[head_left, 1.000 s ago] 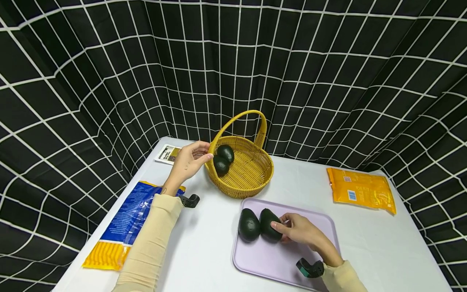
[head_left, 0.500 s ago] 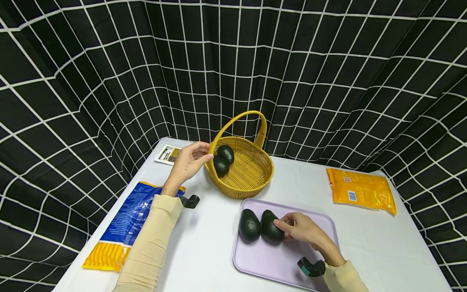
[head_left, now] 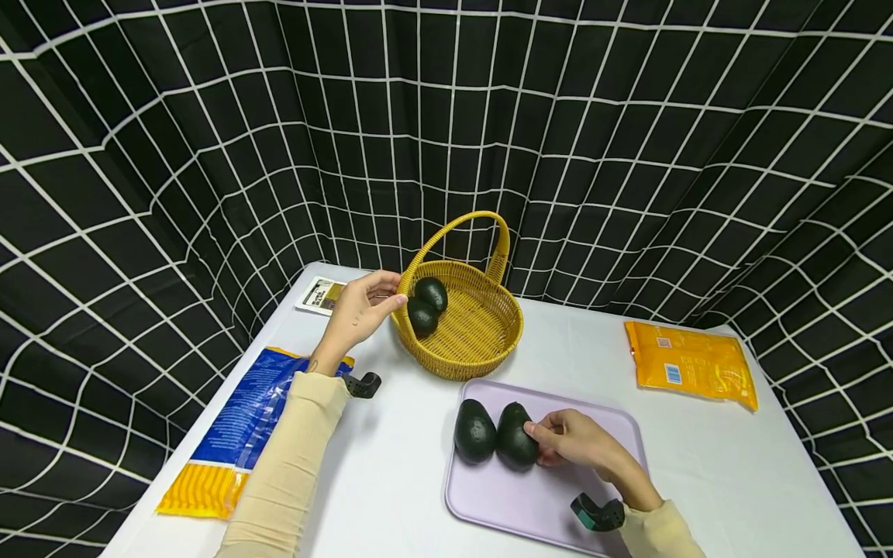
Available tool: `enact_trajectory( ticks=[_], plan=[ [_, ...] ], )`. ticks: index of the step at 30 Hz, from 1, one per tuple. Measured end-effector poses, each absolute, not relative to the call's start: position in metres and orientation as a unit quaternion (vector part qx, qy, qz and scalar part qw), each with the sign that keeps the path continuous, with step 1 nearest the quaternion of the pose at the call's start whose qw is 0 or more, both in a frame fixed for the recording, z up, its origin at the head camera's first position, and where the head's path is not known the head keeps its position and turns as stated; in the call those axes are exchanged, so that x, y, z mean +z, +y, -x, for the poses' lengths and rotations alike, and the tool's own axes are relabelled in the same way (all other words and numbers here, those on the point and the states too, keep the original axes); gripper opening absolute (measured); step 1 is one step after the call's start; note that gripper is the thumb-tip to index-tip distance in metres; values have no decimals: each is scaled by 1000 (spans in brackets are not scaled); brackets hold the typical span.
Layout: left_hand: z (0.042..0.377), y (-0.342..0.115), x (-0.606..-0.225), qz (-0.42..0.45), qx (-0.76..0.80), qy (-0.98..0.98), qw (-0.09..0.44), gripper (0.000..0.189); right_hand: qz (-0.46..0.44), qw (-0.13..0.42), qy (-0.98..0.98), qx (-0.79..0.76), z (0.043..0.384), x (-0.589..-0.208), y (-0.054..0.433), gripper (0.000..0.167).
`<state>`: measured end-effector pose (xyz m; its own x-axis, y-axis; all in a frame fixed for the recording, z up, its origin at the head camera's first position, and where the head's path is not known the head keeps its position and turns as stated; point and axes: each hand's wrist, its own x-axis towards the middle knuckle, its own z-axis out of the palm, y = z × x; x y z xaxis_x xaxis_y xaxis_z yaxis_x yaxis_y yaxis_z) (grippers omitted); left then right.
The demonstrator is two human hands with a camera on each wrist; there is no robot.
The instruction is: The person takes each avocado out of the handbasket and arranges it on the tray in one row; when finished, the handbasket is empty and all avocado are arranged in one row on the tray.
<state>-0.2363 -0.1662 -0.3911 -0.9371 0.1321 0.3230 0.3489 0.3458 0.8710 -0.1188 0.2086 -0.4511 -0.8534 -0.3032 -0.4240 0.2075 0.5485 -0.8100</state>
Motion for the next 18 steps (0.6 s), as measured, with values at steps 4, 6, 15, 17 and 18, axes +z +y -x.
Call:
enact_trajectory(
  ticks=[4,6,15,17,18],
  plan=[
    [236,-166,-391,147,-552,-815,99,26,34,268,839,-473,120,-451,210,44],
    [236,-166,-391,147,-552,-815,98,26,36,269,836,-477,120,-451,210,43],
    [236,-167,-390,143,-550,-817,96,26,37,264,834,-483,121,-452,210,44],
    [236,-167,-390,144,-549,-817,96,26,34,262,835,-483,120,-451,210,44],
    [236,-167,-390,144,-549,-818,96,26,32,260,836,-482,120,-451,210,45]
  ],
)
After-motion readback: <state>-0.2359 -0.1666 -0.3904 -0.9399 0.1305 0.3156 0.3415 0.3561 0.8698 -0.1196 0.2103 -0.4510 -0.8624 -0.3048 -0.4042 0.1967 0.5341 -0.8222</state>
